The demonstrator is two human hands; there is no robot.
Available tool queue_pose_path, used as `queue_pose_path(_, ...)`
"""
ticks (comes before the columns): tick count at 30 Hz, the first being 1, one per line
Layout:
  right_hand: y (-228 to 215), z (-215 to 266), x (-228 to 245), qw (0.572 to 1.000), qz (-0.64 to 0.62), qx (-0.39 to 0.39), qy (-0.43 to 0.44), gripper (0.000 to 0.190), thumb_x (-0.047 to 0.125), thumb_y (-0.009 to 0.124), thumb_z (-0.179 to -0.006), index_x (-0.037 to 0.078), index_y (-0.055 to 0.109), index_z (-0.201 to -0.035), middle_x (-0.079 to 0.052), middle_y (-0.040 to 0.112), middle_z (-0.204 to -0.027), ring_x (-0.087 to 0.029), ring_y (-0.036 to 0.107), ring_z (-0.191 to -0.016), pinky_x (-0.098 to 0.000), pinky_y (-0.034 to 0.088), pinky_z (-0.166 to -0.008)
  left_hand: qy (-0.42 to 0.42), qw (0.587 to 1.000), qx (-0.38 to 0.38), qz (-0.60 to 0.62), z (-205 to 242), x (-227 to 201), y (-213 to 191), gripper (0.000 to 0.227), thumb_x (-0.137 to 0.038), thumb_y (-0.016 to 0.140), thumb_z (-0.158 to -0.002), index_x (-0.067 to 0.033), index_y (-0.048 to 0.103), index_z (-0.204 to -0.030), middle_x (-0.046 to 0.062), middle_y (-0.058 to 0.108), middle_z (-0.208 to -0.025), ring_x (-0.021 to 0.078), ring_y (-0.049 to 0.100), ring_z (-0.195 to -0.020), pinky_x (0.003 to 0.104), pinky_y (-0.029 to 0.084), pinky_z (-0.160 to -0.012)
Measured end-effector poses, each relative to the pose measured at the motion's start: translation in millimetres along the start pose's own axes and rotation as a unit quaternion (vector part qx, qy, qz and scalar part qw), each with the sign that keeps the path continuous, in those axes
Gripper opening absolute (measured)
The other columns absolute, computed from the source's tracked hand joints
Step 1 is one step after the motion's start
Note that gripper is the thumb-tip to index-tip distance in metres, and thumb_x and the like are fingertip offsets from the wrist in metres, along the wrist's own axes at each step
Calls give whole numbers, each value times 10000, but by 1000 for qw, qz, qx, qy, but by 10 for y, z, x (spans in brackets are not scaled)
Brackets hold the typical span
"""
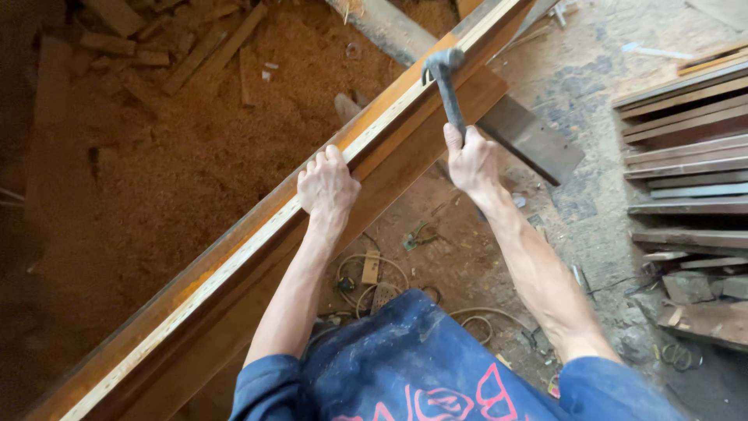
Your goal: The person uses a hammer to drive nails into a long wooden plank positioned on a workbench. They repeatedly strike the plank along its length, adjusting grip and position as needed.
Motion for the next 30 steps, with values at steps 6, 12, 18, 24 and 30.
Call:
queue_pose_path(6,-102,-150,-465,933,-296,-173,112,504,471,506,-1106,-5,555,-948,-179,570,-619,-353,599,-536,-470,457,-499,-8,1000,18,-18,-152,42,66,254,-170,765,-765,-127,612,-963,80,732,-956,263,732,-900,404,583,-743)
queue_pose_path(12,135,-310,-522,998,-4,-51,22,488,469,587,-1172,76,665,-893,-129,624,-673,-309,647,-625,-435,508,-552,-5,1000,27,4,-135,-38,150,308,-185,759,-717,-99,616,-976,116,734,-977,284,733,-902,412,587,-738)
queue_pose_path(18,87,-380,-935,972,-142,-167,80,507,435,510,-1115,-7,631,-900,-194,610,-677,-371,653,-616,-472,480,-579,-3,999,36,-8,-144,-81,166,195,-137,722,-836,-94,611,-990,119,733,-983,281,736,-902,410,591,-748)
queue_pose_path(24,87,-651,-1082,989,-95,-40,104,511,454,530,-1131,7,649,-913,-135,617,-687,-292,637,-621,-451,488,-560,11,1000,8,11,-178,-139,87,263,-161,742,-746,-82,606,-956,135,733,-947,289,739,-873,408,589,-729)
queue_pose_path(30,-67,-709,-1194,983,-80,-154,52,579,496,505,-1125,-26,653,-925,-206,653,-701,-373,676,-668,-480,510,-636,16,1000,-8,-13,-55,-117,90,211,-130,741,-753,-108,608,-915,110,743,-928,277,743,-856,388,592,-712)
Point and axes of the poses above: each hand's wrist, its own z-axis away from the middle knuckle, its own y-axis out of the palm, x = y × z, the point moved 9 cm from there along -z, towards the middle knuckle
